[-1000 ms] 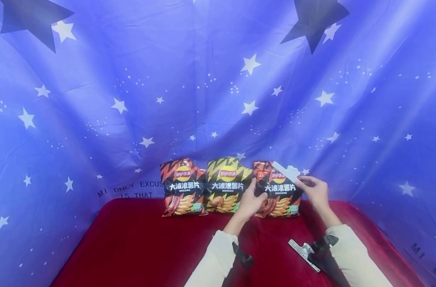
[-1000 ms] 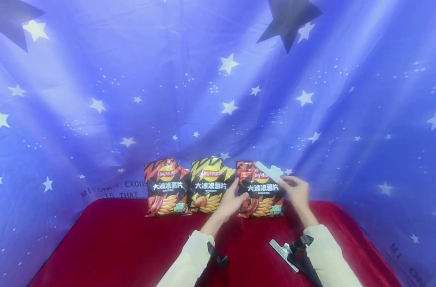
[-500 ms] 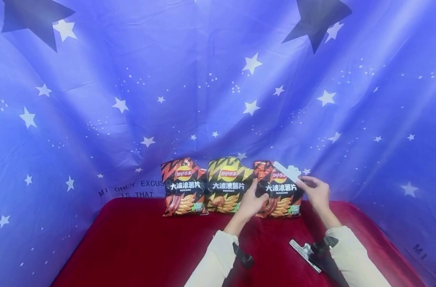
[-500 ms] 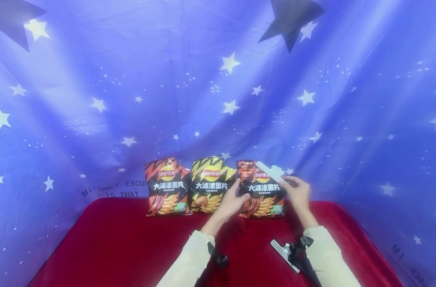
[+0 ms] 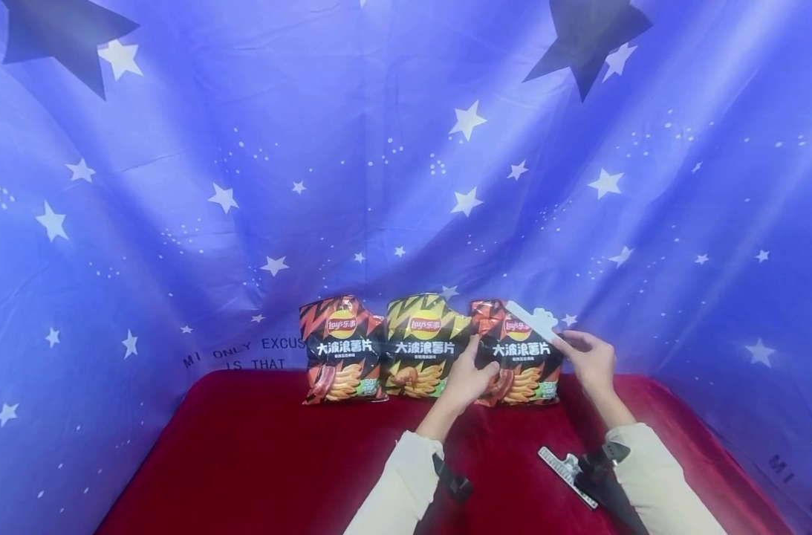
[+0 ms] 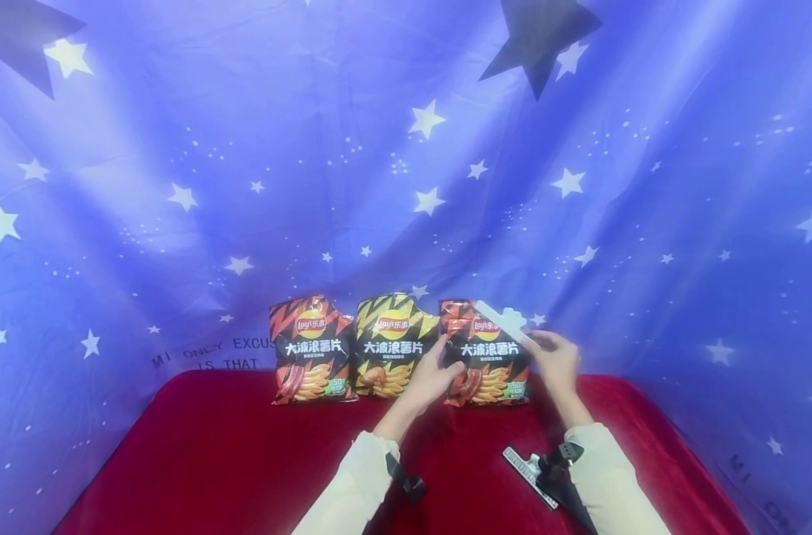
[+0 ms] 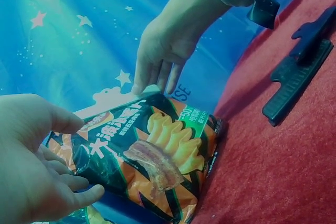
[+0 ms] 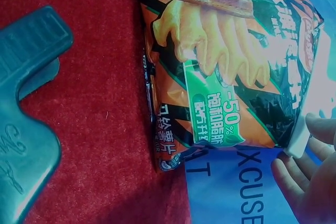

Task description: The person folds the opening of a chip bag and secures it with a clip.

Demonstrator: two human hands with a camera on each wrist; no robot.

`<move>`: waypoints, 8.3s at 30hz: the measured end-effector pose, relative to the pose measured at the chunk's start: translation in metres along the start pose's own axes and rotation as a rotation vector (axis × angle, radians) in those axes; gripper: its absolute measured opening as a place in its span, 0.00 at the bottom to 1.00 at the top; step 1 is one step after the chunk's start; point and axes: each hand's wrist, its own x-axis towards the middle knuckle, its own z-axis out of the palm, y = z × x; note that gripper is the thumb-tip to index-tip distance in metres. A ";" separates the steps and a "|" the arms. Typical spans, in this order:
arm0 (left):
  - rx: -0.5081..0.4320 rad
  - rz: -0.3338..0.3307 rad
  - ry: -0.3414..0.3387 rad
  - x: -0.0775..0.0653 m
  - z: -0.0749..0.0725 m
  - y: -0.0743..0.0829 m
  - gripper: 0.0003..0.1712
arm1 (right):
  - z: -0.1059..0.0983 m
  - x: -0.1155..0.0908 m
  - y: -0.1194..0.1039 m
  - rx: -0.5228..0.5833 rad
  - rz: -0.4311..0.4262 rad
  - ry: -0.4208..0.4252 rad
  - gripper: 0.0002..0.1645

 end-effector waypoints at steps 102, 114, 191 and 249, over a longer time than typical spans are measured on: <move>-0.117 -0.023 0.368 -0.020 -0.134 -0.040 0.29 | 0.081 -0.071 -0.070 0.301 0.024 -0.513 0.29; -0.105 -0.059 0.359 -0.018 -0.137 -0.040 0.28 | 0.089 -0.075 -0.063 0.249 0.052 -0.556 0.29; -0.137 0.084 0.066 -0.038 -0.175 0.006 0.22 | 0.033 -0.051 -0.108 0.294 -0.118 -0.803 0.26; -0.144 -0.044 -0.379 -0.050 -0.209 -0.036 0.23 | 0.046 -0.060 -0.078 0.302 -0.200 -1.238 0.18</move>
